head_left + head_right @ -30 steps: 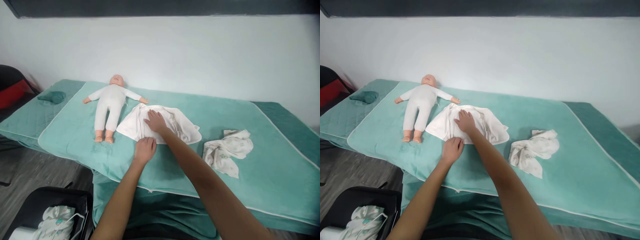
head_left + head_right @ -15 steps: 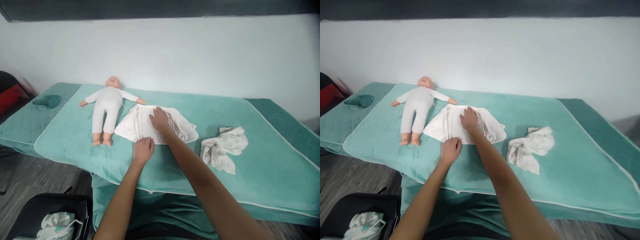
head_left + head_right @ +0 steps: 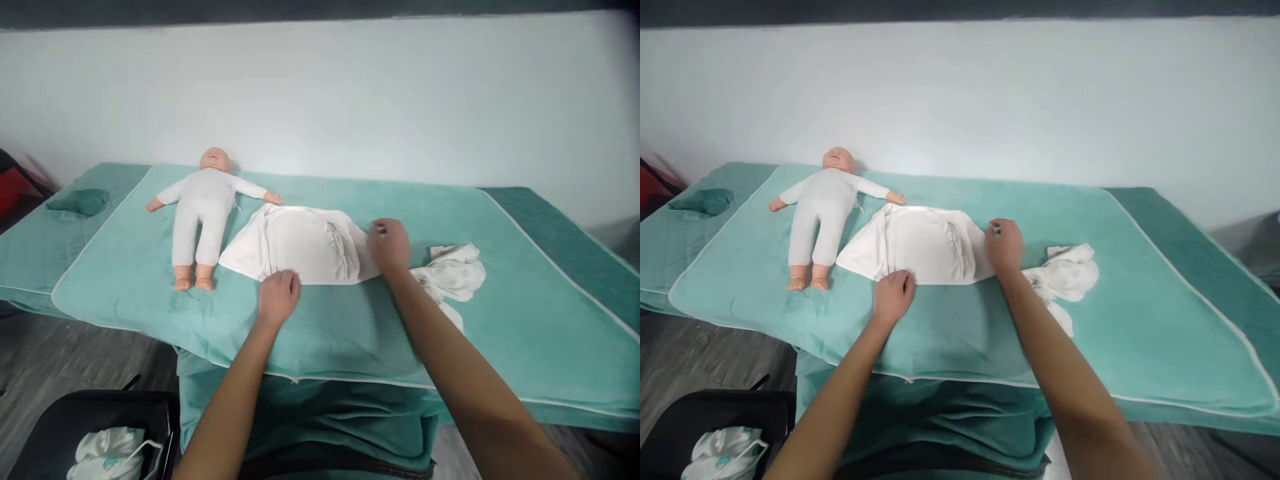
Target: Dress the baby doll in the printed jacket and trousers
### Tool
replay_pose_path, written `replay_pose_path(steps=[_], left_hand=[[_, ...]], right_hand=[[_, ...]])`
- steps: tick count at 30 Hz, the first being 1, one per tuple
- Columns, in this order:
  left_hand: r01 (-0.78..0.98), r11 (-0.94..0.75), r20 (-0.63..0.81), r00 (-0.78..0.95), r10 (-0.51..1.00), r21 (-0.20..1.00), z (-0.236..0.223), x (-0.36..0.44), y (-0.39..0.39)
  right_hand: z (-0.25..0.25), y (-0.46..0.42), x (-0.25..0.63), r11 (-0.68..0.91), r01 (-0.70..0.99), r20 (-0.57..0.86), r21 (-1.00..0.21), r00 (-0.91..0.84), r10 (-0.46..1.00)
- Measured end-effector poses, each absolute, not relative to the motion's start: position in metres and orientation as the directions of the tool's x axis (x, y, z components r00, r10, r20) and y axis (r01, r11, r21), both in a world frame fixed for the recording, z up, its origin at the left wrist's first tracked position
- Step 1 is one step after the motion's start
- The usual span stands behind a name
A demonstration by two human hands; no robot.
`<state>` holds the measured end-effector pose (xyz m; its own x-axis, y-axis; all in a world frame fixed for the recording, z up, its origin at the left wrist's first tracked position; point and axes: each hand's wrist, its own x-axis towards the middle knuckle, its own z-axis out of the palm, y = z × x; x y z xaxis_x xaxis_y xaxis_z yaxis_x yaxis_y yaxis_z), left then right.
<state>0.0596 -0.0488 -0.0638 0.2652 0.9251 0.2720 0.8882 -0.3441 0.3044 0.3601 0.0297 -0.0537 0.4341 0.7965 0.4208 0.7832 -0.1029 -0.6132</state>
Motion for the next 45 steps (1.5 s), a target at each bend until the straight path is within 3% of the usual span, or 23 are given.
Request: replay_pose_path(steps=[2,5,9,13,17,22,26,28,31,33,37,39,42,45], left_hand=[[0.892,-0.34,0.272,0.262,0.926,0.297,-0.064,0.06,-0.049],[0.9,-0.323,0.267,0.248,0.931,0.291,-0.063,0.059,-0.049],[0.897,-0.326,0.279,0.245,0.929,0.297,-0.061,0.058,-0.049],[0.896,-0.326,0.285,0.242,0.927,0.3,-0.061,0.059,-0.049],[0.901,-0.316,0.285,0.232,0.93,0.296,-0.061,0.059,-0.049],[0.902,-0.321,0.296,0.235,0.926,0.287,-0.062,0.059,-0.05],[0.906,-0.315,0.293,0.231,0.928,0.284,-0.061,0.06,-0.051],[0.906,-0.313,0.29,0.23,0.929,0.284,-0.061,0.061,-0.051],[0.902,-0.322,0.29,0.238,0.927,0.288,-0.061,0.061,-0.052],[0.901,-0.32,0.282,0.238,0.929,0.292,-0.061,0.061,-0.052],[0.897,-0.319,0.267,0.241,0.933,0.306,-0.058,0.062,-0.053],[0.89,-0.328,0.263,0.25,0.932,0.316,-0.058,0.061,-0.053],[0.876,-0.345,0.281,0.256,0.925,0.336,-0.06,0.06,-0.052],[0.843,-0.385,0.331,0.266,0.905,0.376,-0.066,0.058,-0.053]], right_hand=[[-0.053,0.021,0.385,-0.234,0.777,0.241,-0.584,0.441,0.864],[-0.053,0.012,0.399,-0.261,0.793,0.063,-0.551,0.352,0.934],[-0.056,0.015,0.403,-0.239,0.7,0.101,-0.673,0.408,0.908],[-0.058,0.032,0.417,-0.178,0.421,0.098,-0.889,0.555,0.826],[-0.06,0.052,0.431,-0.118,0.293,0.088,-0.949,0.603,0.793],[-0.065,0.061,0.435,-0.124,0.469,0.247,-0.874,0.65,0.719],[-0.069,0.052,0.417,-0.106,0.753,0.45,-0.65,0.493,0.745],[-0.071,0.047,0.407,-0.104,0.8,0.409,-0.591,0.408,0.816],[-0.071,0.043,0.399,-0.218,0.758,0.292,-0.615,0.475,0.83],[-0.068,0.041,0.394,-0.215,0.753,0.338,-0.622,0.506,0.793],[-0.059,0.04,0.353,0.084,0.832,0.577,-0.549,0.305,0.757],[-0.055,0.044,0.312,0.239,0.816,0.614,-0.526,0.17,0.77],[-0.052,0.059,0.237,0.375,0.758,0.511,-0.533,-0.065,0.857],[-0.051,0.076,0.176,0.369,0.783,0.335,-0.501,-0.218,0.917]])
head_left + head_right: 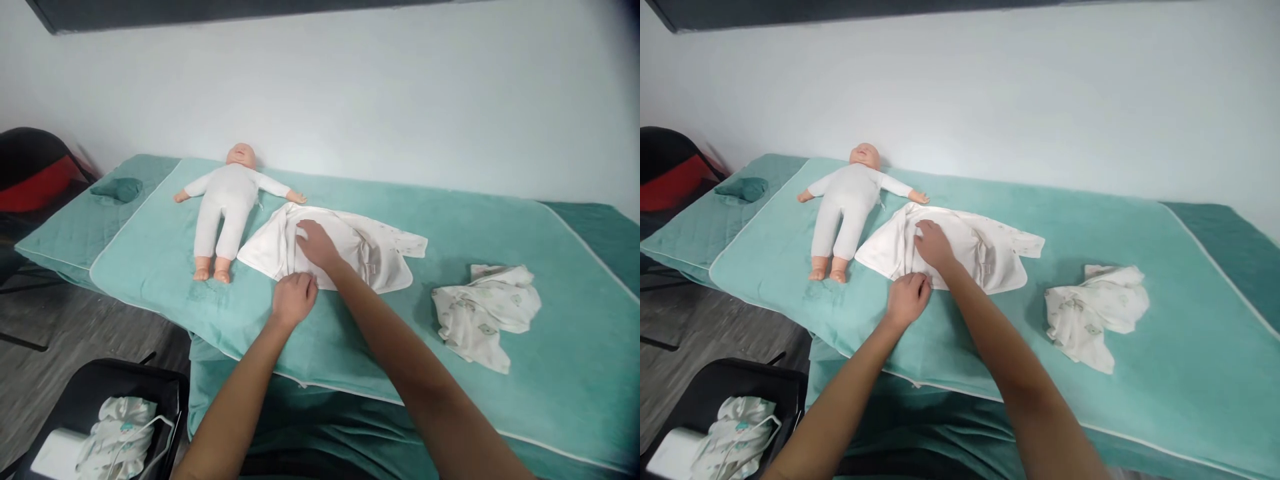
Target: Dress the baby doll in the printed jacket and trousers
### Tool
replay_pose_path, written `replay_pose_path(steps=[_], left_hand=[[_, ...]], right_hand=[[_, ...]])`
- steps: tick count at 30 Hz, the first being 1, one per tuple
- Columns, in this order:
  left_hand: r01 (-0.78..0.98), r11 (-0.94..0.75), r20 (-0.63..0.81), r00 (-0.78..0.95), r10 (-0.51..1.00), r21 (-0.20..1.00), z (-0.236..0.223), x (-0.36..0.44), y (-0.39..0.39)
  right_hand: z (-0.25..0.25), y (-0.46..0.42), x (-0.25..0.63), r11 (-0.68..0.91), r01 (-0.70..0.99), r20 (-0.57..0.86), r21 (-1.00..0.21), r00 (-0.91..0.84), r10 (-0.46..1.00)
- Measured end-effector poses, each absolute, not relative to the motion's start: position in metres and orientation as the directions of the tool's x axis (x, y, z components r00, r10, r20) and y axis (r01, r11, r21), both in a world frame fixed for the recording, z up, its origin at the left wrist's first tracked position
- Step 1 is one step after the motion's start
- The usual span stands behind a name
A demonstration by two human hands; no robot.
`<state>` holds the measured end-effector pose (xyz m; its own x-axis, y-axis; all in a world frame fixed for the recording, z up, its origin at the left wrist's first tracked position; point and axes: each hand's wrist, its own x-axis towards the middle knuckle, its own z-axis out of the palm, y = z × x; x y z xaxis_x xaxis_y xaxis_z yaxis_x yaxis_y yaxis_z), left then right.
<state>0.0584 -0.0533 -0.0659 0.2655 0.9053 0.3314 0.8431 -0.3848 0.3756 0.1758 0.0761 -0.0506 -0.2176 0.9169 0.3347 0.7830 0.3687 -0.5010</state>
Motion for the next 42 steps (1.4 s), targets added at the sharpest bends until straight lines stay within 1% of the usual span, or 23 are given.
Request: replay_pose_path(steps=[2,5,6,8,10,12,16,18,20,22,24,26,28,29,30,31,32,34,35,36,38,40,42], left_hand=[[0.804,-0.422,0.386,0.262,0.884,0.42,-0.068,0.057,-0.056],[0.75,-0.452,0.497,0.19,0.847,0.483,-0.065,0.05,-0.059],[0.753,-0.438,0.529,0.141,0.837,0.491,-0.062,0.045,-0.058],[0.793,-0.354,0.562,0.018,0.827,0.495,-0.052,0.034,-0.051],[0.843,-0.225,0.557,-0.103,0.824,0.489,-0.043,0.021,-0.038],[0.873,-0.115,0.521,-0.173,0.836,0.474,-0.036,0.009,-0.024],[0.895,0.027,0.394,-0.222,0.892,0.444,-0.036,-0.001,-0.006],[0.902,0.058,0.369,-0.233,0.9,0.429,-0.039,0.001,-0.005],[0.904,0.021,0.402,-0.21,0.891,0.427,-0.039,0.008,-0.009],[0.896,-0.075,0.463,-0.154,0.873,0.439,-0.037,0.02,-0.015],[0.872,-0.21,0.525,-0.062,0.849,0.442,-0.032,0.035,-0.023],[0.811,-0.362,0.56,0.052,0.827,0.459,-0.028,0.052,-0.031],[0.684,-0.502,0.575,0.146,0.805,0.529,-0.025,0.064,-0.039],[0.611,-0.54,0.58,0.156,0.8,0.579,-0.025,0.068,-0.041],[0.554,-0.541,0.581,0.123,0.805,0.632,-0.026,0.068,-0.042],[0.522,-0.504,0.565,0.05,0.824,0.688,-0.028,0.066,-0.043],[0.509,-0.422,0.52,-0.06,0.852,0.75,-0.031,0.062,-0.041],[0.47,-0.172,0.336,-0.289,0.896,0.865,-0.035,0.049,-0.036],[0.421,-0.06,0.225,-0.354,0.908,0.905,-0.037,0.043,-0.031],[0.354,0.023,0.117,-0.368,0.922,0.935,-0.038,0.038,-0.026],[0.198,0.117,-0.053,-0.303,0.952,0.973,-0.036,0.034,-0.015],[0.043,0.175,-0.16,-0.239,0.958,0.984,-0.031,0.036,-0.005],[-0.083,0.227,-0.24,-0.226,0.944,0.97,-0.026,0.042,0.004]], right_hand=[[-0.051,0.084,0.154,0.365,0.801,0.299,-0.475,-0.244,0.923],[-0.055,0.088,0.148,0.41,0.8,0.313,-0.438,-0.292,0.904],[-0.057,0.089,0.15,0.428,0.795,0.316,-0.429,-0.312,0.896],[-0.06,0.09,0.155,0.447,0.79,0.314,-0.42,-0.336,0.888],[-0.063,0.091,0.158,0.432,0.801,0.289,-0.414,-0.334,0.897],[-0.063,0.092,0.158,0.41,0.823,0.25,-0.394,-0.333,0.909],[-0.062,0.092,0.159,0.412,0.837,0.194,-0.359,-0.365,0.911],[-0.062,0.092,0.161,0.42,0.833,0.187,-0.359,-0.377,0.907],[-0.064,0.093,0.163,0.431,0.825,0.199,-0.365,-0.383,0.902],[-0.065,0.094,0.165,0.447,0.813,0.22,-0.374,-0.39,0.894],[-0.067,0.096,0.166,0.449,0.811,0.217,-0.376,-0.394,0.893],[-0.068,0.096,0.167,0.43,0.829,0.189,-0.357,-0.387,0.903],[-0.069,0.094,0.17,0.399,0.861,0.169,-0.314,-0.363,0.916],[-0.069,0.093,0.172,0.385,0.876,0.168,-0.29,-0.35,0.922],[-0.069,0.091,0.173,0.38,0.886,0.171,-0.266,-0.344,0.923],[-0.069,0.09,0.175,0.383,0.891,0.175,-0.243,-0.348,0.921],[-0.069,0.088,0.177,0.391,0.893,0.175,-0.224,-0.358,0.917],[-0.069,0.086,0.179,0.415,0.889,0.171,-0.192,-0.386,0.906],[-0.069,0.085,0.179,0.423,0.888,0.166,-0.18,-0.396,0.903],[-0.069,0.085,0.179,0.424,0.889,0.159,-0.173,-0.4,0.903],[-0.069,0.085,0.179,0.42,0.89,0.152,-0.176,-0.397,0.905],[-0.068,0.085,0.178,0.414,0.887,0.163,-0.202,-0.386,0.908],[-0.067,0.084,0.178,0.398,0.887,0.18,-0.232,-0.363,0.914]])
